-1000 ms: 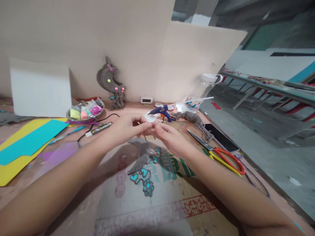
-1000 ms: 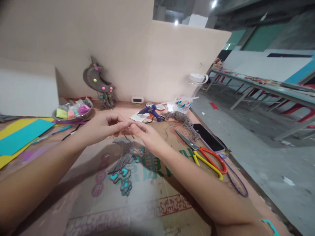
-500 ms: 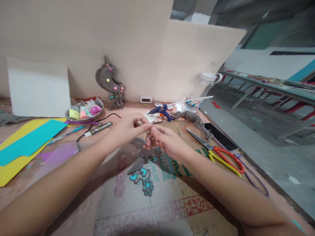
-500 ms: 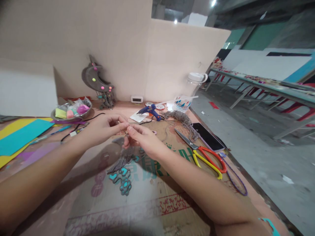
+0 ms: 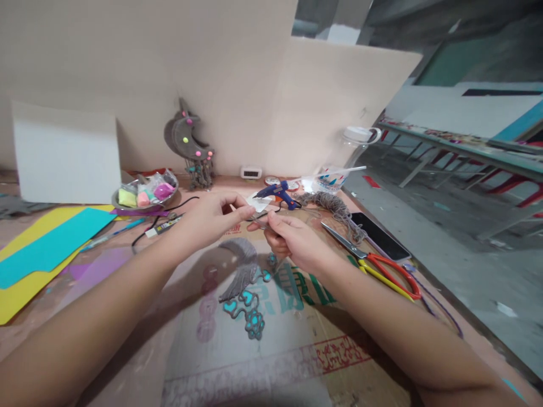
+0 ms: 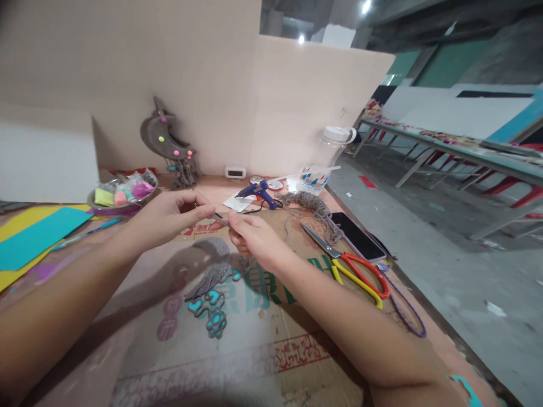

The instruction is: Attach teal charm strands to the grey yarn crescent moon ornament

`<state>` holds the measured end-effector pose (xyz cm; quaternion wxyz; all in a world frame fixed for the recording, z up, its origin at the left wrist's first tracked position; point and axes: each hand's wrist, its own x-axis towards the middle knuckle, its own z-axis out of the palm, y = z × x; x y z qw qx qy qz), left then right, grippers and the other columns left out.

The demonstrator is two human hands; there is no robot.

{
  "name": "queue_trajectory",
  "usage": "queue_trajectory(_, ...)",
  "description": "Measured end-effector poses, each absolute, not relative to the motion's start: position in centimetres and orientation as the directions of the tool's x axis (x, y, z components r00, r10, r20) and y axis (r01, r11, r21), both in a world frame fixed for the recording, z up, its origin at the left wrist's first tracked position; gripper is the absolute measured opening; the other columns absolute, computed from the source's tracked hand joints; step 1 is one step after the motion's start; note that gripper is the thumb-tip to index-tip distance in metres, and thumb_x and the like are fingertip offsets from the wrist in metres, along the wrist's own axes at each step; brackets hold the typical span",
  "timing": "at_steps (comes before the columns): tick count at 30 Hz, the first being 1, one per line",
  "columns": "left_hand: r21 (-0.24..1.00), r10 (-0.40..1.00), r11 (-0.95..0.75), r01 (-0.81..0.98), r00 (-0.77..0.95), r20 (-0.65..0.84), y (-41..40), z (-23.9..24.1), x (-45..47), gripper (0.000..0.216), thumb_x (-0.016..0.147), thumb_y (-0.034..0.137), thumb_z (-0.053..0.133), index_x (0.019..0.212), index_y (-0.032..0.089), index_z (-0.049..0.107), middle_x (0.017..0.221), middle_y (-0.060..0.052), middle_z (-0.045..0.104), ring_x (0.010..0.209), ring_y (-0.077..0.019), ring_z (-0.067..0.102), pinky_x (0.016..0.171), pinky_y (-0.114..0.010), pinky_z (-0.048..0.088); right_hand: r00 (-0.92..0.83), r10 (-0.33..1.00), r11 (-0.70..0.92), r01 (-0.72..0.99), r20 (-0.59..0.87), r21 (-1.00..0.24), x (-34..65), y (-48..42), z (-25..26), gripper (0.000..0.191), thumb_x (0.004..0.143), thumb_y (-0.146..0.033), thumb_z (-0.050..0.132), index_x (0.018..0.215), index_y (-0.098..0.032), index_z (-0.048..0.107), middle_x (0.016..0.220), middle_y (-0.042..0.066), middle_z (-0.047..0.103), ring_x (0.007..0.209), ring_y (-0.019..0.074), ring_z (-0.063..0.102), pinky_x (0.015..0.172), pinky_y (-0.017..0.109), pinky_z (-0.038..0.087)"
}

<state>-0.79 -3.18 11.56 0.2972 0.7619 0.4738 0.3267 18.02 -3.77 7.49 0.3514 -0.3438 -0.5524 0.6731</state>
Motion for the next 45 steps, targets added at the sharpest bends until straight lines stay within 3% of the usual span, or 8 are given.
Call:
queue_trajectory(10, 0.754, 0.915, -0.36, 0.55, 0.365, 0.171, -3.1, 12.0, -1.1, 0.029, 0.084, 0.042, 0.055, 0.076, 0.015, 0.062, 0.057, 0.003, 0.051, 0.051, -0.0083, 0.044, 0.046, -0.019, 0.031, -0.501, 0.863, -0.123, -0.089, -0.063, -0.988, 18.1, -3.6, 7.3, 0.042, 0.085, -0.053, 0.052, 0.092, -0.014, 0.066, 0.053, -0.01, 0.021, 0.044, 0.0056, 0.01, 0.042, 0.023, 0.006)
queue_trajectory(24, 0.888, 0.862, -0.297, 0.352, 0.498, 0.091, -2.2, 10.8, -1.7, 0.035, 0.091, 0.044, 0.045, 0.072, 0.016, 0.051, 0.062, 0.003, 0.049, 0.055, -0.0083, 0.047, 0.052, -0.019, 0.038, -0.483, 0.875, -0.075, -0.057, -0.038, -0.996, 18.0, -3.9, 7.4, 0.037, 0.084, -0.051, 0.056, 0.089, -0.015, 0.064, 0.051, -0.01, 0.021, 0.044, 0.0062, 0.013, 0.042, 0.023, 0.009)
queue_trajectory(27, 0.898, 0.85, -0.279, 0.339, 0.522, 0.067, -1.9, 10.5, -2.0, 0.035, 0.092, 0.044, 0.044, 0.076, 0.015, 0.056, 0.067, 0.001, 0.054, 0.058, -0.0089, 0.051, 0.055, -0.02, 0.042, -0.467, 0.884, -0.026, -0.026, -0.011, -0.999, 18.0, -3.9, 7.4, 0.035, 0.082, -0.05, 0.057, 0.086, -0.016, 0.063, 0.048, -0.011, 0.023, 0.043, 0.0059, 0.016, 0.041, 0.022, 0.011)
queue_trajectory(30, 0.885, 0.861, -0.296, 0.36, 0.501, 0.084, -1.9, 10.5, -2.3, 0.04, 0.092, 0.049, 0.041, 0.094, 0.015, 0.062, 0.086, -0.006, 0.066, 0.068, -0.0122, 0.059, 0.062, -0.023, 0.048, -0.432, 0.902, 0.042, 0.021, 0.028, -0.999, 18.1, -3.6, 7.4, 0.033, 0.082, -0.049, 0.057, 0.081, -0.016, 0.063, 0.045, -0.01, 0.027, 0.041, 0.0058, 0.019, 0.041, 0.022, 0.014)
queue_trajectory(33, 0.8, 0.868, -0.431, 0.417, 0.435, 0.241, -2.5, 11.0, -2.1, 0.043, 0.092, 0.049, 0.041, 0.113, 0.018, 0.063, 0.11, -0.008, 0.068, 0.09, -0.0166, 0.064, 0.078, -0.028, 0.05, -0.413, 0.908, 0.105, 0.08, 0.063, -0.991, 18.3, -3.5, 7.6, 0.032, 0.084, -0.048, 0.055, 0.079, -0.017, 0.063, 0.044, -0.01, 0.028, 0.04, 0.006, 0.021, 0.041, 0.023, 0.016)
queue_trajectory(36, 0.664, 0.786, -0.597, 0.451, 0.494, 0.371, -3.2, 11.4, -1.5, 0.035, 0.089, 0.044, 0.051, 0.114, 0.022, 0.065, 0.117, -0.006, 0.067, 0.105, -0.0187, 0.061, 0.092, -0.03, 0.045, -0.408, 0.908, 0.186, 0.194, 0.093, -0.963, 18.5, -3.5, 8.1, 0.031, 0.086, -0.045, 0.053, 0.078, -0.018, 0.064, 0.045, -0.009, 0.031, 0.041, 0.0069, 0.026, 0.043, 0.023, 0.019)
queue_trajectory(42, 0.364, 0.661, -0.749, 0.553, 0.587, 0.467, -3.7, 10.2, -0.4, 0.026, 0.084, 0.033, 0.062, 0.108, 0.022, 0.068, 0.104, -0.005, 0.072, 0.096, -0.0202, 0.065, 0.088, -0.032, 0.045, -0.418, 0.892, 0.308, 0.288, 0.17, -0.907, 18.6, -3.8, 8.8, 0.033, 0.089, -0.037, 0.048, 0.062, -0.019, 0.054, 0.049, -0.006, 0.037, 0.05, 0.0092, 0.032, 0.051, 0.024, 0.025)
queue_trajectory(45, 0.315, 0.668, -0.735, 0.6, 0.564, 0.485, -3.8, 9.8, -0.2, 0.023, 0.086, 0.03, 0.06, 0.105, 0.02, 0.069, 0.1, -0.006, 0.073, 0.092, -0.0208, 0.065, 0.087, -0.032, 0.045, -0.403, 0.89, 0.35, 0.308, 0.212, -0.885, 18.5, -3.7, 8.8, 0.032, 0.088, -0.035, 0.049, 0.061, -0.019, 0.051, 0.054, -0.005, 0.037, 0.054, 0.0099, 0.034, 0.055, 0.025, 0.027)
